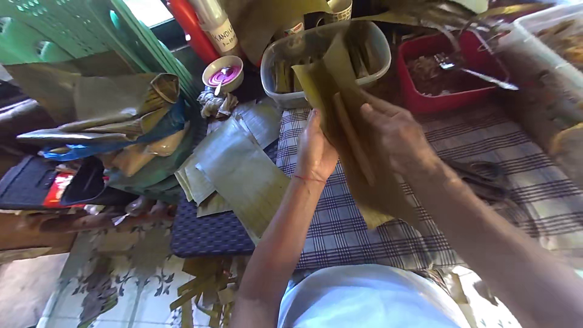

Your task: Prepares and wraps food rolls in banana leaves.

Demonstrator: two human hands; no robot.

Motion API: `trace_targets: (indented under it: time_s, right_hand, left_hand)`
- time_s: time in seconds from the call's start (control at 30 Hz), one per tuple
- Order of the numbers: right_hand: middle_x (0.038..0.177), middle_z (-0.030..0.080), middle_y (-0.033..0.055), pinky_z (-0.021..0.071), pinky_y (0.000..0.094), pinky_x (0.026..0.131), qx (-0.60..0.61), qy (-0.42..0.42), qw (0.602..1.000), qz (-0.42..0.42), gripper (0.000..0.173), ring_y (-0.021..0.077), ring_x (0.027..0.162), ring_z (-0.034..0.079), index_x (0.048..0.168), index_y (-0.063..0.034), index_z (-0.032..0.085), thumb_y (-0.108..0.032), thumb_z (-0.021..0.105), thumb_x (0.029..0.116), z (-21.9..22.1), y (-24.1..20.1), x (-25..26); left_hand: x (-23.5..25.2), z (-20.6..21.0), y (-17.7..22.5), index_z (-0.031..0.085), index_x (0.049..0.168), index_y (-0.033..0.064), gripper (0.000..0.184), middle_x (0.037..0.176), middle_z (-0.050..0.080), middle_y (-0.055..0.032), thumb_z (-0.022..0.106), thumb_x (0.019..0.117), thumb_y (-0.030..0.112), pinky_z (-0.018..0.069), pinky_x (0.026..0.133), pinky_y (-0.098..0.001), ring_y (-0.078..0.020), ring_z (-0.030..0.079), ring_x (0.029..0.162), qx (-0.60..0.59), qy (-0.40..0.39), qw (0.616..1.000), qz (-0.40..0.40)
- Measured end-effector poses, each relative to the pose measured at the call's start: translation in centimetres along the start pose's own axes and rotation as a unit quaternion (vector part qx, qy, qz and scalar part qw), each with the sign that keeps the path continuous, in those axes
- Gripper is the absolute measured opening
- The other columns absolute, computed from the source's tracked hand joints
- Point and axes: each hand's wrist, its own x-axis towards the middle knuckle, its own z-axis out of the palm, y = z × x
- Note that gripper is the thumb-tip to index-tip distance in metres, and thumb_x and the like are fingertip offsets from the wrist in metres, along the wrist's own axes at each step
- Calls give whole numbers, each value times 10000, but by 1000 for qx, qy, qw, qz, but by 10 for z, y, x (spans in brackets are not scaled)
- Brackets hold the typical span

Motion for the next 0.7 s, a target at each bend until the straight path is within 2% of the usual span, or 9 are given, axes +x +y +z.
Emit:
trace_targets:
  time_s: [0.07,0.13,0.2,0.27,0.33,0.43,0.57,0.67,0.7]
  right_hand:
    - [1549,505,109,327,299,1222,-161,-31,981,-107,425,148,1470,424,1484,7,511,-115,423,1087,20,23,0]
    - [1596,418,188,212,422,1268,-259,-48,957,-121,446,305,1534,314,1509,21,473,-121,383,1097,26,46,12]
    - [1572,468,139,299,381,1221,-222,-39,974,-1,435,208,1476,416,1516,-24,480,-170,379,1119,19,49,27]
    - [1441,585,139,429,352,1105,-144,-11,987,73,401,154,1296,566,1458,-21,541,-177,452,1099,3,59,34]
    - [1502,548,108,455,308,1106,-113,-57,988,87,484,123,1325,562,1534,-62,462,-146,521,1061,-20,68,25]
    - [1516,532,41,528,315,1003,-79,-112,983,121,642,119,1243,603,1623,-186,315,-124,530,1021,-37,68,-14]
    - [1598,444,47,458,333,1079,-150,-48,983,93,534,125,1333,536,1615,-152,343,-111,396,1085,-4,57,-46]
    - [1660,346,56,246,395,1253,-199,-73,977,19,504,198,1539,302,1595,-105,383,-120,365,1091,20,59,-52]
    - [1659,351,38,231,400,1261,-211,-92,973,10,509,195,1542,298,1598,-122,382,-120,366,1090,18,59,-50]
  left_hand:
    - [5,2,-8,545,1316,122,423,1166,669,-37,255,1129,368,539,944,-315,-127,650,1092,-21,23,999,-25]
    - [12,-3,-14,503,1329,109,412,1190,646,-39,238,1133,355,522,979,-287,-111,638,1115,-36,31,998,-45]
    - [23,-19,-19,491,1358,97,435,1218,641,-75,236,1128,365,524,976,-365,-168,633,1129,-24,50,997,-53]
    - [31,-40,-28,468,1388,111,414,1247,626,-85,256,1127,352,518,989,-409,-200,621,1154,-14,70,997,-38]
    - [26,-60,-39,368,1531,162,448,1393,566,-89,299,1126,340,471,1070,-435,-216,566,1269,5,68,997,-25]
    - [-4,-68,-68,321,1578,229,499,1448,543,-78,388,1095,337,481,1057,-458,-219,564,1283,44,77,995,-42]
    - [-21,-48,-84,459,1441,147,401,1240,642,-78,312,1122,341,547,936,-414,-193,647,1102,-8,109,989,-102]
    - [-19,-43,-70,563,1265,158,391,1099,684,-16,288,1113,389,570,837,-312,-118,676,996,-56,88,984,-142]
    - [-20,-45,-65,568,1257,161,396,1098,683,-9,280,1115,395,569,848,-305,-110,676,1005,-65,73,985,-142]
